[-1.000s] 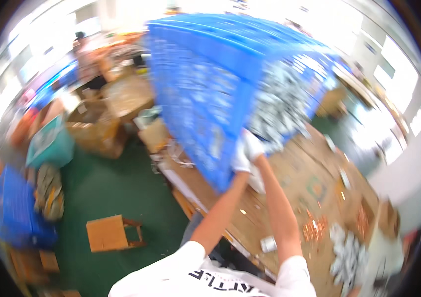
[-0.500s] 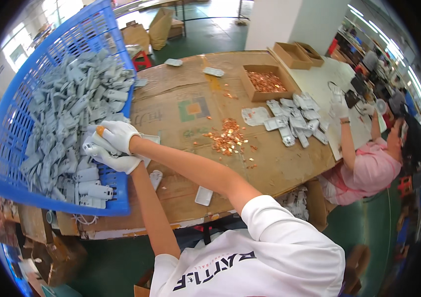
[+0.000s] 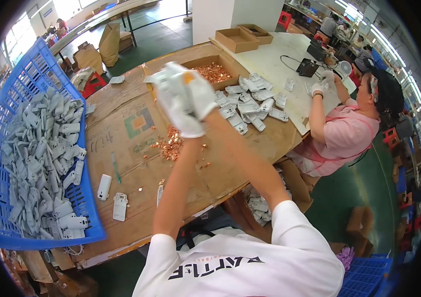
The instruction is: The person assembles copper contacts into plastic housings by hand, using a small hand tool to insert the contacts into the housings.
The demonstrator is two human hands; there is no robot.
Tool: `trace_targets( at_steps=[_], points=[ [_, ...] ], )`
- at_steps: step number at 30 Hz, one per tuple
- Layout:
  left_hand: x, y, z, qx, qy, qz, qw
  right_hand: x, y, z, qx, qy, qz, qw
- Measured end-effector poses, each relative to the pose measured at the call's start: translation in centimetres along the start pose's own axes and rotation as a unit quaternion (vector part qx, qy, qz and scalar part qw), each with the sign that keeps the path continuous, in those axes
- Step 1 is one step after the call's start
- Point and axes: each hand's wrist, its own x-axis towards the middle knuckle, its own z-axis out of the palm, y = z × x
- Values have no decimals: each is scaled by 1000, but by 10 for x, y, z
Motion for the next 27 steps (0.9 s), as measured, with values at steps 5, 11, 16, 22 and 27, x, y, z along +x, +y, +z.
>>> trace_targets(
  at_steps=[5,11,16,22,27],
  points=[
    [-41,-76,70,-32,-161,-101,981,1,94,-135,-253,125,44,958],
    [-47,-145,98,-4,-230,-254,939,15,119,-182,-9,265,225,938],
    [-45,-193,87,279,-309,-206,886,18,209,-201,-48,273,217,936],
    [-41,-216,83,426,-323,-149,832,24,220,-217,-194,221,231,927],
    [-33,-198,97,524,-312,-136,781,30,199,-226,-220,163,228,934]
  ],
)
